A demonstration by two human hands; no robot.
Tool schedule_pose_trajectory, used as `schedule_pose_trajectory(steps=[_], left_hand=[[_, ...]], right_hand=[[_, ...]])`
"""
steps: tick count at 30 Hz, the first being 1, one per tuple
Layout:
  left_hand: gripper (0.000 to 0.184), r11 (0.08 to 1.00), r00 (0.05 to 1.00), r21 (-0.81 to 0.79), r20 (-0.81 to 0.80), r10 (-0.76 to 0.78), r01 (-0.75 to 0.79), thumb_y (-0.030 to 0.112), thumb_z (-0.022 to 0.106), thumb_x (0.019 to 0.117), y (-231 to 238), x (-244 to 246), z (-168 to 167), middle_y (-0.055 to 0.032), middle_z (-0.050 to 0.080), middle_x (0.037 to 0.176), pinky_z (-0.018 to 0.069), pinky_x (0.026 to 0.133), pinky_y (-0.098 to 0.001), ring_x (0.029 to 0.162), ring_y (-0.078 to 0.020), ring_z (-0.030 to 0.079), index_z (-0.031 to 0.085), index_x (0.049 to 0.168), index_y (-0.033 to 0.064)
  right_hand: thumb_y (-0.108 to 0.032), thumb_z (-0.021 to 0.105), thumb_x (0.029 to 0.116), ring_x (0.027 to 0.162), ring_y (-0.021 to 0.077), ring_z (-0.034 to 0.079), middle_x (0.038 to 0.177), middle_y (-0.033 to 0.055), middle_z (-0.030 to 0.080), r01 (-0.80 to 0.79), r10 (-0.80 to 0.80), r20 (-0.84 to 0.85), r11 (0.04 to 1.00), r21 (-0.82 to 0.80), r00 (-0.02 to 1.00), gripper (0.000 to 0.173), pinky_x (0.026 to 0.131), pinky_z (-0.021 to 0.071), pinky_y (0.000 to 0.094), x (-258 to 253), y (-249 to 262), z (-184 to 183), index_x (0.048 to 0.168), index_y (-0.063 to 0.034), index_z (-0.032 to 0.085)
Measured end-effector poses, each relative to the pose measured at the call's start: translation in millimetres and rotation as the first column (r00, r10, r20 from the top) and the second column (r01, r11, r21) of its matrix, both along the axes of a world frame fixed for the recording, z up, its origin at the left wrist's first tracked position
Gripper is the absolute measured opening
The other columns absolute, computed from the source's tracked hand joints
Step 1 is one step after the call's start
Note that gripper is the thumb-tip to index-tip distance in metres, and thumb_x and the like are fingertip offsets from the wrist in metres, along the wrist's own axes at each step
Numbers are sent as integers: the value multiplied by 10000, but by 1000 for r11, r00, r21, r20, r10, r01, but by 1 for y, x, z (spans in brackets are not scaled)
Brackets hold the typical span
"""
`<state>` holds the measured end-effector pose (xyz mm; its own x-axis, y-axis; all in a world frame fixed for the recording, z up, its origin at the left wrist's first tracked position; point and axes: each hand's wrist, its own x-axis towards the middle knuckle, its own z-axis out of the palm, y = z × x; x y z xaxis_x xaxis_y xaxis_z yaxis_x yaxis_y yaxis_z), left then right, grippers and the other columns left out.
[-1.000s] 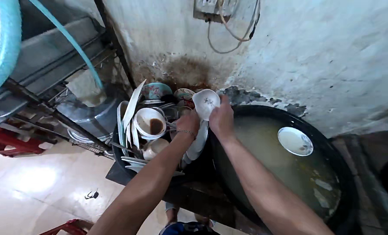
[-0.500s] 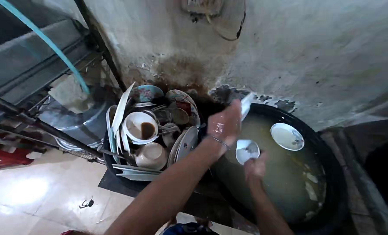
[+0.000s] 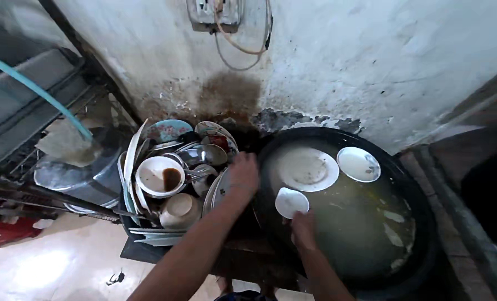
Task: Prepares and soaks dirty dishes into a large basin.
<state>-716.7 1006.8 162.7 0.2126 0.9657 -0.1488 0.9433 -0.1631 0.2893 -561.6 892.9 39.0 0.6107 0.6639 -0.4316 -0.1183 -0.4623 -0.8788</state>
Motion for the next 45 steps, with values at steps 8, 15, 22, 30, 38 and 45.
schedule_pose_trajectory(steps=[8, 15, 22, 30, 38, 45], left_hand=[[670, 933, 961, -242, -134, 240, -267, 260, 734, 956, -2, -64, -17, -295, 615, 1304, 549, 895, -637, 1119, -479, 662, 402, 1502, 57], [434, 931, 937, -268, 180, 300, -247, 314, 503, 1075, 13, -82, 4, -273, 659, 1258, 504, 985, -655, 1177, -456, 646, 554, 1404, 35], [311, 969, 854, -46, 464, 238, -244, 247, 510, 1094, 4, -71, 79, -226, 695, 1135, 527, 937, -601, 1057, -393, 682, 632, 1283, 32], [283, 906, 883, 379, 338, -327, 191, 98, 560, 1029, -34, 77, 21, -148, 753, 1051, 606, 739, -512, 910, -329, 747, 671, 1290, 100], [360, 937, 952, 268, 148, -269, 223, 350, 514, 1077, -21, 64, -33, -124, 706, 1271, 488, 1045, -531, 1219, -308, 652, 689, 1292, 121], [743, 983, 974, -128, -203, 105, -133, 235, 787, 896, 4, -46, -32, -321, 391, 1541, 434, 1028, -684, 1378, -529, 430, 443, 1506, -14]], right_hand=[[-61, 529, 1037, 789, 327, 699, 1128, 233, 654, -299, 301, -31, 952, 65, 953, 480, 668, 605, 506, -77, 48, 73, 1501, -97, 412], [30, 561, 936, 1140, 399, 661, 1400, 259, 541, -600, 409, 696, 799, 40, 591, 555, 900, 587, 540, -119, 91, 143, 1474, -16, 433], [-21, 580, 977, 1213, 474, 605, 1454, 292, 487, -409, 278, 736, 912, -2, 617, 569, 939, 540, 648, -42, 57, 102, 1509, -17, 378], [-57, 577, 1000, 1241, 465, 595, 1384, 322, 548, -160, 250, 650, 968, -196, 717, 503, 1011, 511, 607, 10, -6, 15, 1475, 34, 439], [10, 484, 1009, 1028, 342, 659, 1297, 286, 574, 22, -18, 72, 998, -60, 997, 541, 833, 577, 504, 0, -7, -5, 1526, 14, 325], [0, 436, 1042, 658, 275, 684, 995, 230, 651, -82, 98, -245, 994, 75, 965, 429, 586, 603, 422, -45, 28, 51, 1466, -6, 371]])
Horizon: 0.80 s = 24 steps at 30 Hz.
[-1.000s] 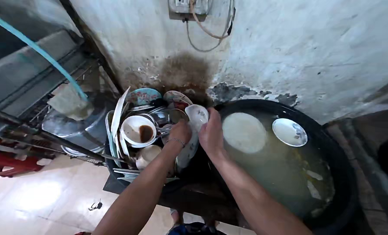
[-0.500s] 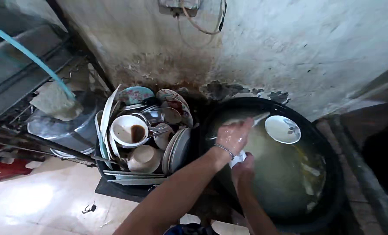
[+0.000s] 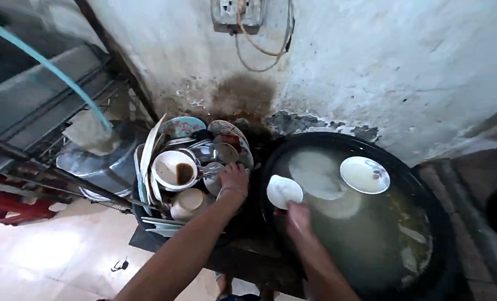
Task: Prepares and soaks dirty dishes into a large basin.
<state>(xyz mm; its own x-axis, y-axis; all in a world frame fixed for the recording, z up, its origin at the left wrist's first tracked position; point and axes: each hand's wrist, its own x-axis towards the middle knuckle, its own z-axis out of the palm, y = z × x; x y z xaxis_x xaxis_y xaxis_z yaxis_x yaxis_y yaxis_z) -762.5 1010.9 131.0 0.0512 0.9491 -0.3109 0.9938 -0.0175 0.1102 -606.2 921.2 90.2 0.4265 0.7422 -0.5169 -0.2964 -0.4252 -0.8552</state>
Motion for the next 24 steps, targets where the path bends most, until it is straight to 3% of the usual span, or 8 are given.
schedule_pose_trajectory(steps=[3, 5, 8, 10, 13, 16, 21, 24], left_hand=[[628, 999, 999, -45, 42, -9, 11, 139, 712, 942, 10, -5, -1, -313, 417, 1525, 503, 952, -674, 1327, -535, 489, 452, 1495, -5], [663, 999, 996, -54, 84, 1, 4, 217, 745, 912, 12, -6, 3, -321, 484, 1459, 534, 897, -668, 1219, -526, 577, 473, 1465, -28], [603, 999, 990, -3, 136, 42, -42, 332, 738, 897, 10, -7, 20, -280, 644, 1268, 535, 868, -674, 1102, -477, 659, 568, 1354, -23], [501, 997, 982, -17, 174, 72, -71, 298, 700, 926, 11, -6, 38, -267, 680, 1175, 544, 819, -673, 1053, -476, 678, 580, 1316, 8], [454, 995, 954, -77, 289, 82, -62, 363, 648, 987, 22, -19, 41, -247, 676, 1224, 524, 908, -674, 1136, -450, 658, 622, 1324, 60], [437, 995, 913, -96, 400, 77, -42, 405, 530, 1065, 22, -24, 51, -236, 663, 1274, 490, 998, -668, 1212, -426, 628, 656, 1306, 62], [379, 997, 863, 77, 501, -61, 26, 372, 448, 1100, -19, 8, 119, -190, 710, 1072, 540, 866, -626, 1036, -387, 691, 667, 1216, 87], [359, 975, 828, 178, 520, -210, 136, 349, 449, 1103, -35, 47, 127, -173, 721, 1034, 572, 805, -584, 972, -364, 716, 639, 1272, 95]], right_hand=[[-36, 500, 1043, 773, 338, 700, 1159, 253, 636, -179, 167, 242, 984, 27, 956, 510, 660, 608, 513, -30, 21, 28, 1530, -80, 357], [-69, 511, 1029, 866, 369, 715, 1197, 242, 644, -291, 247, 465, 957, 22, 850, 483, 706, 609, 574, -47, 36, 44, 1494, -86, 380], [-10, 519, 984, 1157, 361, 657, 1350, 221, 595, -392, 234, 733, 919, 48, 639, 488, 943, 564, 561, -62, 60, 78, 1464, -52, 443], [12, 517, 961, 1187, 381, 640, 1386, 239, 557, -445, 199, 821, 892, 74, 535, 506, 956, 562, 551, -64, 73, 93, 1460, -40, 449], [27, 516, 949, 1156, 397, 654, 1427, 242, 525, -467, 179, 858, 881, 77, 481, 547, 905, 580, 560, -60, 76, 103, 1483, -48, 426], [4, 525, 968, 1232, 409, 615, 1448, 252, 519, -406, 115, 879, 909, 95, 463, 547, 987, 539, 584, -33, 67, 85, 1502, -37, 413], [-3, 566, 978, 1225, 478, 593, 1390, 308, 536, -217, 138, 832, 976, -22, 537, 517, 981, 513, 650, 37, 23, 20, 1472, 4, 415], [-24, 528, 1003, 1238, 493, 586, 1394, 323, 541, -76, 127, 838, 992, -102, 530, 488, 1006, 486, 664, 67, 0, -3, 1476, 20, 417]])
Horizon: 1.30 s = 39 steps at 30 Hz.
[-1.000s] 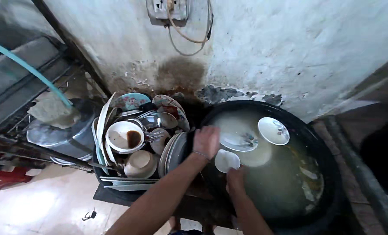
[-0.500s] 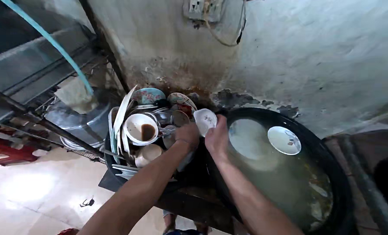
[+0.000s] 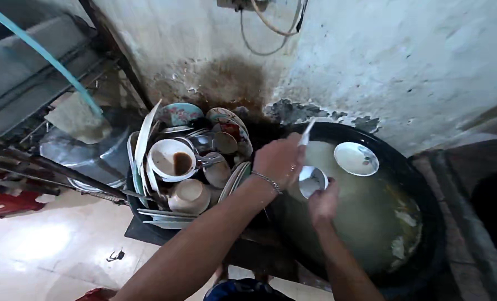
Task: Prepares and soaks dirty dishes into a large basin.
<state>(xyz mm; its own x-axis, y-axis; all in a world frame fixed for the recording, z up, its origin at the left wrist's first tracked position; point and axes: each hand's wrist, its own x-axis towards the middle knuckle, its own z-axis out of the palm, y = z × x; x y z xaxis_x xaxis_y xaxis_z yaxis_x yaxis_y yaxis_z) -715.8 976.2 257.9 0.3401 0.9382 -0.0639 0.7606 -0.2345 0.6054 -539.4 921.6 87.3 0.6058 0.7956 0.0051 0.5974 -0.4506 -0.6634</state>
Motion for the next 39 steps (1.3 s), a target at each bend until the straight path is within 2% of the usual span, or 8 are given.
schedule_pose_trajectory(steps=[10, 15, 19, 22, 25, 30, 33, 39], left_hand=[[539, 952, 941, 21, -159, -300, 307, 508, 452, 1082, 2, 115, -123, -219, 595, 1380, 587, 814, -586, 1017, -412, 701, 553, 1458, 136], [411, 982, 963, 85, -227, -148, 171, 218, 602, 1022, 9, 46, -116, -194, 592, 1416, 524, 989, -577, 1255, -389, 609, 598, 1415, 97], [686, 995, 899, -74, -437, 34, -73, 245, 765, 918, 25, -34, -123, -307, 428, 1518, 436, 1050, -672, 1378, -502, 453, 472, 1488, 0], [784, 968, 869, -197, -493, 39, -155, 261, 776, 914, 24, -50, -127, -332, 561, 1371, 499, 938, -695, 1198, -541, 592, 364, 1544, 42], [537, 964, 882, -213, -470, 41, -158, 99, 597, 1006, 24, -46, -123, -289, 653, 1251, 539, 857, -664, 1075, -512, 665, 420, 1513, 78], [568, 959, 909, -132, -374, 186, -250, 211, 727, 917, 37, -52, -118, -239, 438, 1543, 547, 867, -666, 1221, -481, 589, 563, 1444, 77], [457, 952, 899, -152, -396, 187, -265, 229, 638, 984, 32, -51, -94, -276, 629, 1309, 527, 826, -692, 1096, -487, 658, 569, 1374, 2], [401, 963, 925, -157, -345, 156, -220, 245, 475, 1087, 43, -62, -84, -269, 675, 1200, 543, 893, -643, 1099, -462, 676, 507, 1434, 47]], right_hand=[[-55, 522, 1020, 1194, 478, 608, 1356, 337, 563, 234, -262, -276, 963, -131, 925, 557, 959, 505, 637, 19, -38, -44, 1536, 8, 322], [-37, 381, 1060, 666, 237, 683, 959, 207, 637, 190, -253, -743, 967, -171, 620, 376, 594, 605, 383, -1, -43, -34, 1426, 48, 371], [13, 397, 1021, 615, 213, 672, 845, 168, 649, 142, -204, -843, 978, -153, 497, 304, 560, 595, 349, -28, -35, -18, 1321, 62, 413], [25, 411, 1004, 640, 226, 661, 942, 170, 642, 106, -105, -888, 992, -64, 448, 372, 560, 587, 378, -60, -20, 1, 1375, 8, 420], [15, 464, 1007, 681, 279, 687, 1064, 207, 661, 53, -10, -846, 998, 22, 533, 430, 568, 601, 439, -90, 4, 25, 1432, -48, 445], [-28, 500, 993, 903, 347, 720, 1200, 213, 654, -246, 265, -423, 964, 100, 866, 470, 720, 611, 570, -118, 47, 73, 1454, -85, 429], [11, 511, 954, 1125, 347, 672, 1319, 208, 612, -383, 402, -141, 913, 143, 905, 507, 908, 575, 568, -128, 62, 102, 1452, -66, 453], [30, 517, 951, 1149, 367, 662, 1440, 214, 521, -440, 435, 66, 885, 152, 898, 551, 900, 589, 527, -123, 69, 114, 1486, -67, 425]])
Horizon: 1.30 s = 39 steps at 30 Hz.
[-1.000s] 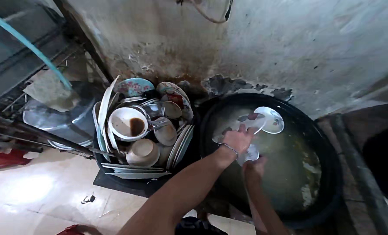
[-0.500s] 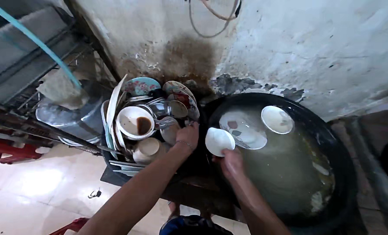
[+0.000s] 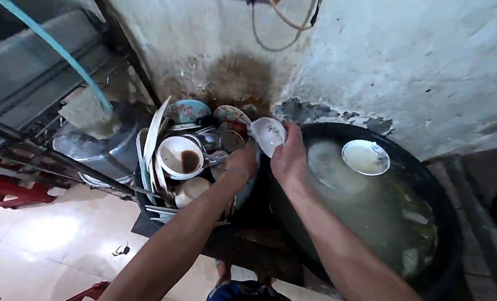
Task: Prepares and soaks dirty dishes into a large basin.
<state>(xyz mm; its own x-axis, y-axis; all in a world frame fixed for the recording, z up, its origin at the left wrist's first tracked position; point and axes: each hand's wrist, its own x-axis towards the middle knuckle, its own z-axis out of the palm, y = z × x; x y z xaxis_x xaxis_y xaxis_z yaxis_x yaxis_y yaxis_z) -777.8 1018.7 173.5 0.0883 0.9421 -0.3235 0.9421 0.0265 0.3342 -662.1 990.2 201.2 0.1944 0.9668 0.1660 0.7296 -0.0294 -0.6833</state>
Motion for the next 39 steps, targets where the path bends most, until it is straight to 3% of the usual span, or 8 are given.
schedule_pose_trajectory(steps=[9, 16, 18, 21, 26, 31, 35, 39], left_hand=[[349, 925, 979, 380, 185, -86, 10, 380, 518, 1077, -37, 36, 84, -171, 731, 971, 571, 753, -574, 908, -371, 729, 665, 1177, 80], [250, 575, 779, 708, 56, -625, 410, 112, 616, 1007, -42, 162, -9, -103, 735, 1182, 611, 807, -443, 1027, -281, 730, 728, 1231, 120], [325, 595, 743, 612, 17, -669, 522, 58, 586, 1010, -36, 182, -37, -102, 662, 1348, 583, 920, -468, 1193, -301, 665, 679, 1313, 132], [395, 640, 747, 558, 52, -663, 528, -2, 681, 930, -38, 191, -70, -150, 659, 1290, 615, 798, -500, 1052, -344, 701, 678, 1303, 127], [355, 808, 818, 342, 157, -553, 480, 257, 616, 1040, -49, 149, -47, -147, 693, 1251, 555, 924, -541, 1113, -341, 685, 635, 1381, 159], [582, 984, 993, 130, -7, -120, 120, 185, 720, 935, -46, 44, -40, -280, 460, 1498, 485, 1012, -643, 1366, -478, 479, 516, 1464, 58], [649, 1000, 998, 5, -60, -26, 26, 102, 690, 955, -40, 17, -46, -292, 492, 1464, 538, 923, -635, 1269, -503, 560, 405, 1538, 74], [608, 999, 999, -27, -46, 18, -19, 136, 650, 977, -31, 13, -37, -294, 593, 1350, 554, 881, -637, 1111, -483, 662, 394, 1513, 5]], right_hand=[[-47, 524, 1016, 1152, 494, 637, 1336, 306, 592, 380, -405, -84, 899, -218, 910, 515, 928, 521, 679, 95, -65, -98, 1512, -38, 386], [-69, 498, 1030, 1060, 415, 678, 1253, 293, 624, 468, -528, -207, 839, -277, 824, 488, 879, 570, 597, 114, -102, -159, 1497, 17, 381], [-76, 507, 1027, 1156, 402, 642, 1281, 293, 616, 481, -532, -181, 837, -260, 827, 479, 975, 528, 570, 112, -105, -167, 1479, 47, 406], [-73, 572, 1006, 1071, 321, 661, 1213, 259, 628, 460, -531, -359, 847, -267, 768, 459, 910, 571, 493, 105, -108, -180, 1422, 71, 441], [-25, 535, 1024, 1201, 353, 604, 1377, 283, 551, 384, -621, -556, 782, -491, 552, 512, 977, 527, 527, 96, -104, -177, 1510, 21, 382], [27, 408, 1020, 674, 256, 695, 965, 222, 654, 203, -564, -756, 825, -527, 332, 375, 595, 614, 389, 76, -98, -146, 1392, 67, 390], [29, 442, 1030, 734, 296, 699, 1125, 232, 639, 163, -460, -770, 885, -436, 442, 456, 618, 613, 443, 41, -79, -96, 1478, -22, 377], [-54, 495, 1035, 892, 338, 715, 1212, 226, 641, 96, -264, -529, 942, -322, 806, 474, 718, 614, 541, 14, -51, -63, 1496, -84, 388]])
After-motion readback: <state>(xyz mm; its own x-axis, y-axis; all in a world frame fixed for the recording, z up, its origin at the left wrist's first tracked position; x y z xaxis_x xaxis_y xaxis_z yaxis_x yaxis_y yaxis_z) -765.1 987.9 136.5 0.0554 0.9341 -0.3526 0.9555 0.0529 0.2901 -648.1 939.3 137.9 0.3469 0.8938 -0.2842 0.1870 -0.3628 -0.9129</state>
